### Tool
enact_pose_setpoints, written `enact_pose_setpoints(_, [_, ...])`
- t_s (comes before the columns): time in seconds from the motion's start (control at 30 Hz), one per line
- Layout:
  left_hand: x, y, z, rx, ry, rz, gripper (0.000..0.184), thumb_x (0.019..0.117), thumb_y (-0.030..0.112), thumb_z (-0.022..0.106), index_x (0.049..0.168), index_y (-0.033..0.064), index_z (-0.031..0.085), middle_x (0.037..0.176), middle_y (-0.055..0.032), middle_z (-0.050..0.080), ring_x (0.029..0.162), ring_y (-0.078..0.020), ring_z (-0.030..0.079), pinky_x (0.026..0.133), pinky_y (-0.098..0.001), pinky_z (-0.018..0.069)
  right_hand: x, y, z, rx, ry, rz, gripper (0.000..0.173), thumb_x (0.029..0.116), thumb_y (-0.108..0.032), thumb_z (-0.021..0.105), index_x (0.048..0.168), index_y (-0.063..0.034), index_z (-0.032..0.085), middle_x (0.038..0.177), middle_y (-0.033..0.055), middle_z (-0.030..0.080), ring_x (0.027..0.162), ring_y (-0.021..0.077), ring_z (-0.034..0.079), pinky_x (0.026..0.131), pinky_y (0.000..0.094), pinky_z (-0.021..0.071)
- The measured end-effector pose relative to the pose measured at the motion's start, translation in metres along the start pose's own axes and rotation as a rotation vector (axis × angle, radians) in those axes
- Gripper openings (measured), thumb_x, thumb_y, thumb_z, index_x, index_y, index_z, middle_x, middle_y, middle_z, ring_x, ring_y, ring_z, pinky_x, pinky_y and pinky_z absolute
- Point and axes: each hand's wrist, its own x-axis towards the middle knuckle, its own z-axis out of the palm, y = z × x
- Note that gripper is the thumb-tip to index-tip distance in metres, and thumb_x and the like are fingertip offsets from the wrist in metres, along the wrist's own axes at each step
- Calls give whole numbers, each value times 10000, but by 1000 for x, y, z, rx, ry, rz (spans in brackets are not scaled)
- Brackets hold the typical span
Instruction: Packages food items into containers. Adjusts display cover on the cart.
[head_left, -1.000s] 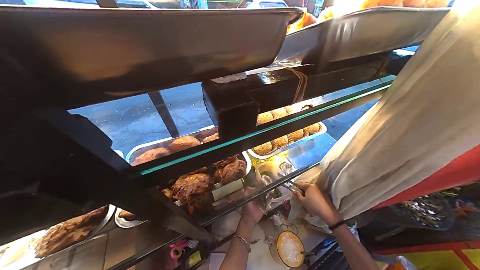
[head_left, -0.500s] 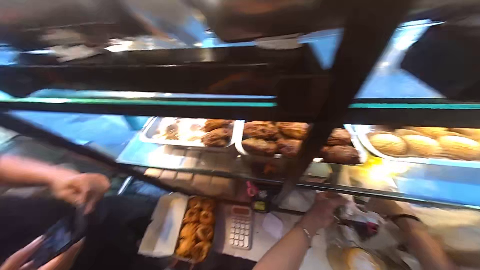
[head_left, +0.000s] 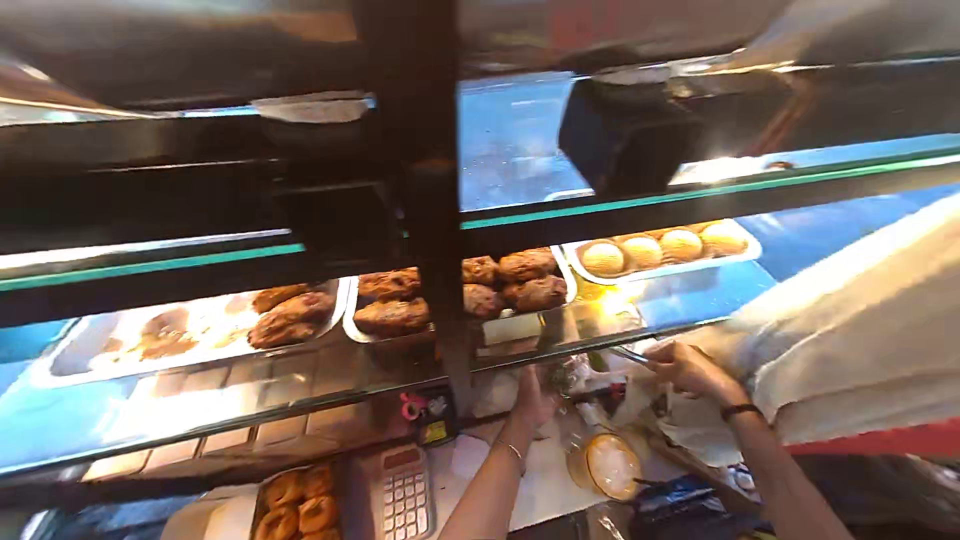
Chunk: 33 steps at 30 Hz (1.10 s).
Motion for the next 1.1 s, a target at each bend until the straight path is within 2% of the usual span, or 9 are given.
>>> enact_pose_setpoints(0.13, [10,-7,4,-75,5,-16,538,1093,446,177,1189,82,561,990,-116,677,876,-240,670,734,-430,565,-16,7,-1,-18,52,29,286,1048,-263,589,1203,-79,741,971,163,734,796,285,694,779,493,562])
enact_pose_setpoints(0.3, [15,-16,10,-4,70,-31,268,1056,242,379,1105,61,571,945,-110,661,842,-221,666,729,-403,568,-13,-43,6,-347,19,78,381,988,-301,641,1219,0,681,1263,261,653,1221,433,604,1027,631,447])
enact_pose_setpoints(0.37, [18,-23,10,58,73,-11,204,1029,147,449,1141,40,583,939,-111,663,825,-205,670,719,-375,579,-1,-69,17,-423,-22,103,483,940,-335,685,1262,23,652,1320,290,620,1269,475,565,1018,700,419])
enact_pose_setpoints(0.5, [20,-35,-1,197,26,92,289,1016,59,498,1283,-1,590,1126,-139,667,911,-193,653,762,-343,558,26,-86,54,-425,23,116,546,885,-236,717,1331,56,598,1384,307,564,1277,489,543,964,685,454])
enact_pose_setpoints(0.73, [15,-14,-5,256,159,108,218,1007,57,601,1207,-31,613,990,-144,678,812,-186,659,710,-345,570,-1,-61,20,-340,29,91,362,960,-245,642,1209,16,675,1272,267,651,1224,455,600,977,663,454])
enact_pose_setpoints(0.83, [22,-17,3,278,165,104,228,1001,74,624,1198,-40,616,1021,-156,668,862,-200,644,772,-365,557,-11,-25,9,-195,103,1,281,992,-224,623,1148,-20,735,1178,241,693,1156,412,636,999,605,462])
enact_pose_setpoints(0.9, [30,-24,13,280,150,111,232,992,74,642,1188,-50,625,1028,-159,670,866,-200,639,780,-365,551,-19,-3,4,-17,133,-19,297,1029,-247,600,1220,-62,733,1127,206,715,1041,360,676,944,556,501])
enact_pose_setpoints(1.0, [39,-34,33,244,120,94,230,986,85,656,1172,-48,635,981,-151,678,808,-188,641,732,-347,555,-35,15,2,214,193,-56,312,1051,-271,587,1277,-97,716,961,143,722,746,244,661,736,446,554])
enact_pose_setpoints(1.1, [46,-42,47,210,100,96,224,982,76,657,1161,-57,635,959,-154,675,784,-188,637,718,-337,556,-44,19,2,211,203,-46,328,1057,-277,575,1301,-101,705,955,122,735,741,221,675,745,418,564])
